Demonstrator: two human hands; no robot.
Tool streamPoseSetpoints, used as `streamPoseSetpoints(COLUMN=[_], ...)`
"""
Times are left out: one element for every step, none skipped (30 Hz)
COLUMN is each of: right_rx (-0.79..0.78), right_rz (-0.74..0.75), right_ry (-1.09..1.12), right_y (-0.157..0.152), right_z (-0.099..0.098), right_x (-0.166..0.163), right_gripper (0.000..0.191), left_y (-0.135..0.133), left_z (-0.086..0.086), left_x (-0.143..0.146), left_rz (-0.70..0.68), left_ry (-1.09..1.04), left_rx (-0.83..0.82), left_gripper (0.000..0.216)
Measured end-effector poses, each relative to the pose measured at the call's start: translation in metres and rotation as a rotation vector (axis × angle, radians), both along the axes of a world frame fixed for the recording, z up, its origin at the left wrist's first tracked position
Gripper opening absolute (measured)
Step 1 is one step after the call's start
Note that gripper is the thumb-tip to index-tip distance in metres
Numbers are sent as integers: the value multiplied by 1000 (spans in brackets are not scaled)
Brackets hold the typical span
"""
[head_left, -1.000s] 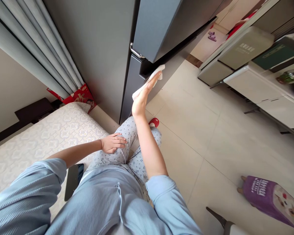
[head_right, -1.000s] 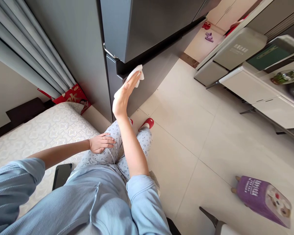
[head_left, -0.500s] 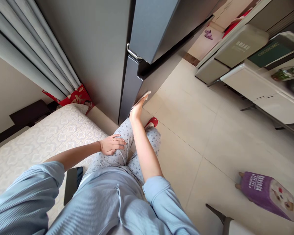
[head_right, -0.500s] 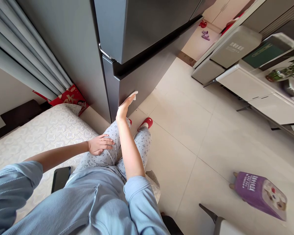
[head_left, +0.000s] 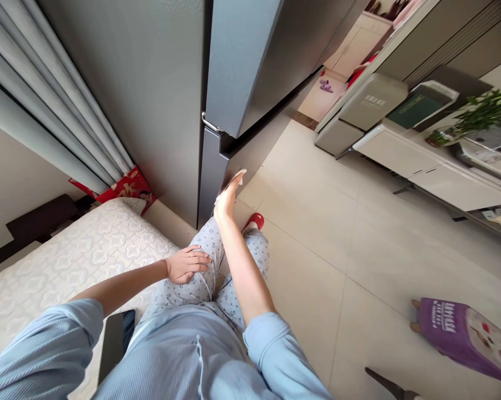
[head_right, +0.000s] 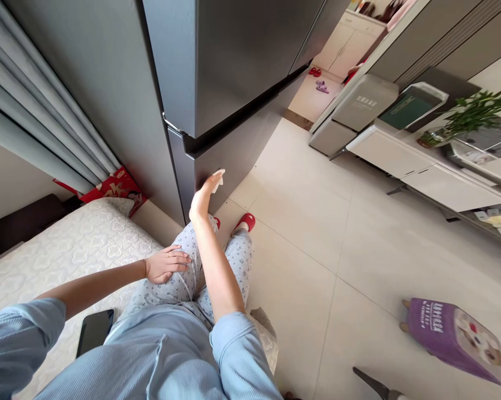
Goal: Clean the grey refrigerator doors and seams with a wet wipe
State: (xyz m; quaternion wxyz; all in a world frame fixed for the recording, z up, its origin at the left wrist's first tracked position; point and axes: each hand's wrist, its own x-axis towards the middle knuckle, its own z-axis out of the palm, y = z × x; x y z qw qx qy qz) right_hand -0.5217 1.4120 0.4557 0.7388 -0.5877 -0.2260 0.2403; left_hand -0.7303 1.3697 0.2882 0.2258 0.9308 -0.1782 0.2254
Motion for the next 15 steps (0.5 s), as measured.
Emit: streamPoseSetpoints(right_rx=[-1,4,13,25,34,36,34,31,29,30,35,42,48,49,43], right_rz=[8,23,40,59,71,75,74,70,64,57,49,42,34,28,24], right_ry=[-56,-124,-192,-250,-295,-328,-353,-372,-388,-401,-413,-422,-429,-431,-425], right_y=[-4,-8,-11,-14,-17,-18,-19,-19,-19,-18,-18,-18,-18,-18,-19], right_z=[15,29,42,51,58,62,64,63,61,59,56,52,49,46,43], right_x=[-4,-9,-13,-16,-19,-21,-21,-21,-21,-20,-19,-19,-18,-18,-18], right_gripper=[82,81,79,78,78,77,77,76,76,75,74,73,72,71,71], left_y=[0,1,1,1,0,0,0,0,-1,-1,-2,-2,-2,-2,-2], left_z=[1,1,0,-1,-1,-2,-3,-3,-3,-3,-3,-2,-2,-2,-2], left_x=[0,0,0,0,-1,-1,-1,-1,0,0,0,1,1,1,1], left_rz=[0,-1,0,2,5,8,11,12,13,11,12,12,13,12,10], left_ry=[0,6,15,24,31,36,38,38,37,32,18,-1,-14,-15,-8], left_rx=[5,13,19,25,28,31,32,31,28,24,15,4,-5,-8,-9], left_gripper=[51,51,52,52,53,53,53,53,53,52,52,52,52,52,52])
